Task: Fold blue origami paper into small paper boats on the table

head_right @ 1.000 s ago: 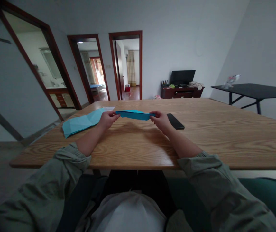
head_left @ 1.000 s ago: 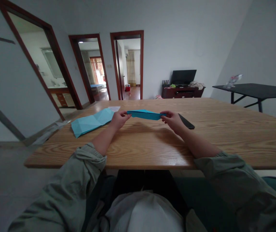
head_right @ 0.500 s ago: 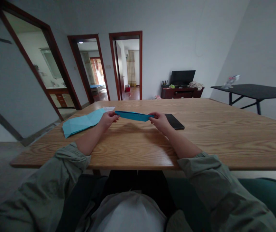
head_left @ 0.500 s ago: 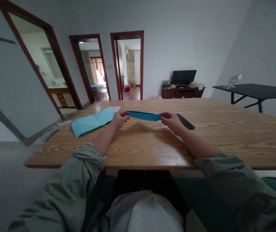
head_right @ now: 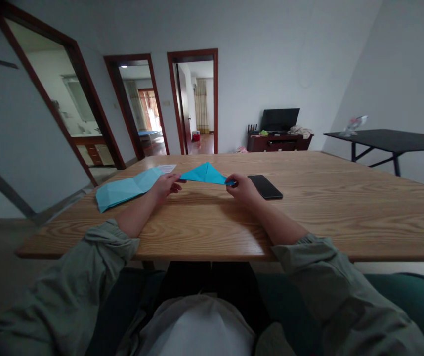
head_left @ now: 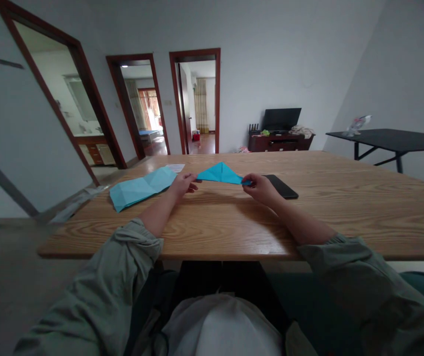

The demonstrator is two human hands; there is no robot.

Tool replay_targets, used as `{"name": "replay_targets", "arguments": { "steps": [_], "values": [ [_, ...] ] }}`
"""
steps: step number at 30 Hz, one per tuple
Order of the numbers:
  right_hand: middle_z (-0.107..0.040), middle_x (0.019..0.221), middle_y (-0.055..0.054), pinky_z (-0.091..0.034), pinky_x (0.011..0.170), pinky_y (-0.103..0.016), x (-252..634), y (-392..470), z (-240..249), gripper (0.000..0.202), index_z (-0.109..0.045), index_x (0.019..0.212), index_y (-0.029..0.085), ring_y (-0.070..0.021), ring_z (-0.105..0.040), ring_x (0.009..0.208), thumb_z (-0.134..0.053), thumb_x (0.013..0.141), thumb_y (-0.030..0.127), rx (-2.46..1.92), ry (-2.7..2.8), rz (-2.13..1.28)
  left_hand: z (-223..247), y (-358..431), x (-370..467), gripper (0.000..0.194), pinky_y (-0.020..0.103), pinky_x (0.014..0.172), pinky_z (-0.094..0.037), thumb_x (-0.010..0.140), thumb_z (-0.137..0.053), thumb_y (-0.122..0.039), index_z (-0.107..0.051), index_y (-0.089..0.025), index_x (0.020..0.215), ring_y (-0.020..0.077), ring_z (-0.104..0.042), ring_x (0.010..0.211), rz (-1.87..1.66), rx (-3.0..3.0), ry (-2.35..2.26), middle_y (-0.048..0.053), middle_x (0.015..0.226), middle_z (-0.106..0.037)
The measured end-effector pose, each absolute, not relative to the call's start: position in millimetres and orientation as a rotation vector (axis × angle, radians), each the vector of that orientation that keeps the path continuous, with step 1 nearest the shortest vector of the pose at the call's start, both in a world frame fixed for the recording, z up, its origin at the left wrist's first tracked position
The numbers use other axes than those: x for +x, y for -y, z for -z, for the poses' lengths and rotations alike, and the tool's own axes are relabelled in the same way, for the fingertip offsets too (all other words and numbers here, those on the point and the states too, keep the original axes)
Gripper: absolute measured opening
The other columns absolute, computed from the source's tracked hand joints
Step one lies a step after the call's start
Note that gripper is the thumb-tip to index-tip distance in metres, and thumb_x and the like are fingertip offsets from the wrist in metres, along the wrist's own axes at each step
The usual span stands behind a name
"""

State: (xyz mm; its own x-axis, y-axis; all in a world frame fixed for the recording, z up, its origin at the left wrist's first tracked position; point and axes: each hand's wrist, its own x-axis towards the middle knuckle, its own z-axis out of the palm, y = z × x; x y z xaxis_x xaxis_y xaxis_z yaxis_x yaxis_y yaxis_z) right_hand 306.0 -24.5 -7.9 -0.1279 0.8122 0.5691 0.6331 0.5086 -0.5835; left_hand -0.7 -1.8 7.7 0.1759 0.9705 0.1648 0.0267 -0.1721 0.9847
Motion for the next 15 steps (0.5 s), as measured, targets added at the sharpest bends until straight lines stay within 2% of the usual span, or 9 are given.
{"name": "replay_targets", "arguments": {
  "steps": [4, 8, 11, 15],
  "values": [
    [-0.068, 0.079, -0.004, -0.047, 0.061, -0.024, 302.0, 28.3, 3.7, 0.02, -0.065, 0.088, 0.017, -0.0137, -0.06, 0.065, -0.063, 0.07, 0.025, -1.189, 1.786, -0.402, -3.7, -2.9, -0.8, 0.041, 0.021, 0.05, -0.042, 0.065, -0.072, -0.037, -0.063, -0.015, 0.098, 0.0078, -0.055, 0.052, -1.292, 1.522, -1.089, 0.002, 0.075, -0.064],
    [-0.069, 0.082, -0.005, -0.048, 0.061, -0.023, 299.1, 31.9, -2.7, 0.019, -0.064, 0.089, 0.016, -0.0133, -0.062, 0.067, -0.065, 0.07, 0.02, -1.199, 1.661, -0.547, -2.4, -4.6, -1.3, 0.042, 0.021, 0.048, -0.039, 0.063, -0.074, -0.037, -0.061, -0.014, 0.096, 0.008, -0.052, 0.049, -1.327, 1.611, -1.039, 0.0, 0.066, -0.061],
    [-0.069, 0.08, -0.005, -0.049, 0.059, -0.023, 298.7, 32.8, -5.1, 0.019, -0.065, 0.091, 0.016, -0.0127, -0.061, 0.065, -0.066, 0.072, 0.018, -1.231, 1.589, -0.616, -2.4, -5.6, -1.8, 0.04, 0.022, 0.047, -0.039, 0.062, -0.075, -0.039, -0.062, -0.013, 0.09, 0.0082, -0.051, 0.049, -1.301, 1.675, -1.04, 0.001, 0.067, -0.062],
    [-0.07, 0.078, -0.005, -0.047, 0.058, -0.022, 301.1, 30.3, -1.4, 0.019, -0.068, 0.091, 0.016, -0.0134, -0.061, 0.064, -0.066, 0.072, 0.02, -1.29, 1.668, -0.555, 0.6, -7.9, -2.8, 0.041, 0.024, 0.051, -0.043, 0.062, -0.075, -0.037, -0.064, -0.012, 0.093, 0.01, -0.054, 0.054, -1.209, 1.812, -1.111, 0.005, 0.074, -0.065]
  ]
}}
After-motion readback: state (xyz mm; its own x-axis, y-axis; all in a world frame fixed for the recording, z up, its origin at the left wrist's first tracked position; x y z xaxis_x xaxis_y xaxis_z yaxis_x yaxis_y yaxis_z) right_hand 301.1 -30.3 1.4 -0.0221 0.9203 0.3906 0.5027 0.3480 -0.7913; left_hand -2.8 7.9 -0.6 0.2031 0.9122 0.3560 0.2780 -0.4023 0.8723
